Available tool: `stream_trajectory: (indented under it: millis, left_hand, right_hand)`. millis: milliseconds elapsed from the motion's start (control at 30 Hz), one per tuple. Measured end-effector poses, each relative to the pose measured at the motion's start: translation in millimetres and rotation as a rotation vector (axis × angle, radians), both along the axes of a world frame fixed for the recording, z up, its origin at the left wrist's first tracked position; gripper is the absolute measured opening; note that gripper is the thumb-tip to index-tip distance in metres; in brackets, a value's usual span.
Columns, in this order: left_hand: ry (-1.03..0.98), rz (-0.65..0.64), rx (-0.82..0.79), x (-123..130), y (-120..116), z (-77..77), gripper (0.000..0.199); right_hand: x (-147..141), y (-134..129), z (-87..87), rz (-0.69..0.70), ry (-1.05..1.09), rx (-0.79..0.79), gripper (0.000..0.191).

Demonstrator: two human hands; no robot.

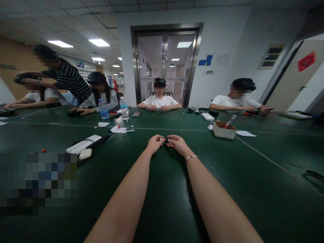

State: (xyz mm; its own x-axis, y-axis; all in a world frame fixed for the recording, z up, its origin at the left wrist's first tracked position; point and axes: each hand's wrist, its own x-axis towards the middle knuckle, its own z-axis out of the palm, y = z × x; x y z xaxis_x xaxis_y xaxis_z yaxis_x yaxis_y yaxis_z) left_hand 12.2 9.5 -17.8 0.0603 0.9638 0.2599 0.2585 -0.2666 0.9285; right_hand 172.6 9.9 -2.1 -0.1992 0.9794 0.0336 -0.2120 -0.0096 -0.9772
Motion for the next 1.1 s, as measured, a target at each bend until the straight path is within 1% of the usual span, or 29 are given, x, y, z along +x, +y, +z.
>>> stream_trajectory:
  millis: [100,200,400,500,700,867,1100]
  left_hand:
    - [-0.034,-0.018,-0.031,0,-4,3.6,0.019]
    - [-0.026,-0.012,-0.041,-1,-7,6.9,0.019]
    - [-0.046,0.016,-0.029,-1,-8,8.2,0.018]
    - [-0.092,0.028,-0.028,-1,-6,7.8,0.019]
    - [-0.143,-0.011,-0.036,-2,-5,7.3,0.018]
    - [-0.180,-0.010,-0.077,-2,-4,8.7,0.016]
    - [-0.159,-0.016,-0.103,-2,-6,13.0,0.013]
  right_hand:
    - [2,-1,-0.9,0.018,0.033,0.016,0.022]
    - [4,-1,-1.8,0.048,0.086,0.001,0.023]
    - [6,-1,-1.4,0.068,0.143,0.018,0.014]
    - [6,0,-1.0,0.061,0.160,0.003,0.017]
    - [6,-1,-0.3,0.094,0.146,-0.005,0.019]
    - [5,-2,-0.1,0.092,0.141,0.004,0.023]
    - [6,-1,-1.5,0.111,0.123,0.013,0.023]
